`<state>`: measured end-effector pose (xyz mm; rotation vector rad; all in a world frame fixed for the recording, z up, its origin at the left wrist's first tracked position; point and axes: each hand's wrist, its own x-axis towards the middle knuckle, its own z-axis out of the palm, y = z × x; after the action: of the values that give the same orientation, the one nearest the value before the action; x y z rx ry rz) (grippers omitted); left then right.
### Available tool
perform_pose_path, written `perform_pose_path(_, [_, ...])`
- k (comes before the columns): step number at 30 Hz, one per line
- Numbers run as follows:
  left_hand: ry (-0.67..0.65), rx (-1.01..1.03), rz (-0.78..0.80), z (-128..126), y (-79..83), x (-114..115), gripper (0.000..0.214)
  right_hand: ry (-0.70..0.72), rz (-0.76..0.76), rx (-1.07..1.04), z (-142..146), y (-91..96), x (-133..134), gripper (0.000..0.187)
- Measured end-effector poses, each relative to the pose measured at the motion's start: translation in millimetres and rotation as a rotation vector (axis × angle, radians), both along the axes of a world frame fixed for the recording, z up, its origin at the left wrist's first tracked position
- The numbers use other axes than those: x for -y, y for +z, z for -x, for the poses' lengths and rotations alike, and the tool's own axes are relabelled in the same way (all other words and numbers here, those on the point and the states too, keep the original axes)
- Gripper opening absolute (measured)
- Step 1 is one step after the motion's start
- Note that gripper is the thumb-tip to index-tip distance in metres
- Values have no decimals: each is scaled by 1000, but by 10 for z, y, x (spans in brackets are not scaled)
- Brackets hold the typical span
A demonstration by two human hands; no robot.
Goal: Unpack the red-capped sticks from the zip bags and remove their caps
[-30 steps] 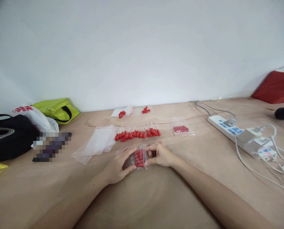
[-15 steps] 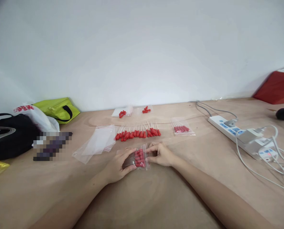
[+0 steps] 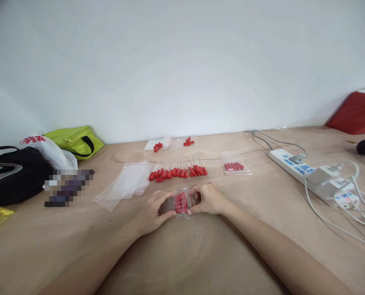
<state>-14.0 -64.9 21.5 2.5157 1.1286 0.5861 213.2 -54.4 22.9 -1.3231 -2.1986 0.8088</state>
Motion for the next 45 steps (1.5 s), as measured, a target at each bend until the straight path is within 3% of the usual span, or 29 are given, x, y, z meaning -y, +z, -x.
perform_pose_path(6, [-4, 28, -2, 6, -27, -5, 44, 66, 262, -362, 57, -128, 3, 45])
perform_pose_path(10, [-10, 39, 7, 4, -22, -5, 44, 16, 353, -399, 106, -185, 20, 51])
perform_pose_path(17, [17, 38, -4, -3, -27, 2, 41, -69, 364, -420, 173, -186, 70, 45])
perform_pose_path(28, [-11, 83, 5, 1, -31, -7, 38, 61, 171, -320, 211, -56, 146, 21])
perform_pose_path(32, [1, 79, 20, 14, -37, -8, 39, 72, 238, -388, 155, -105, 93, 17])
perform_pose_path(39, [6, 76, 4, 30, -64, -26, 37, 20, 428, -518, -71, -111, -20, 32])
perform_pose_path(45, [7, 83, 12, 20, -50, -14, 35, -62, 478, -619, 28, -112, 10, 43])
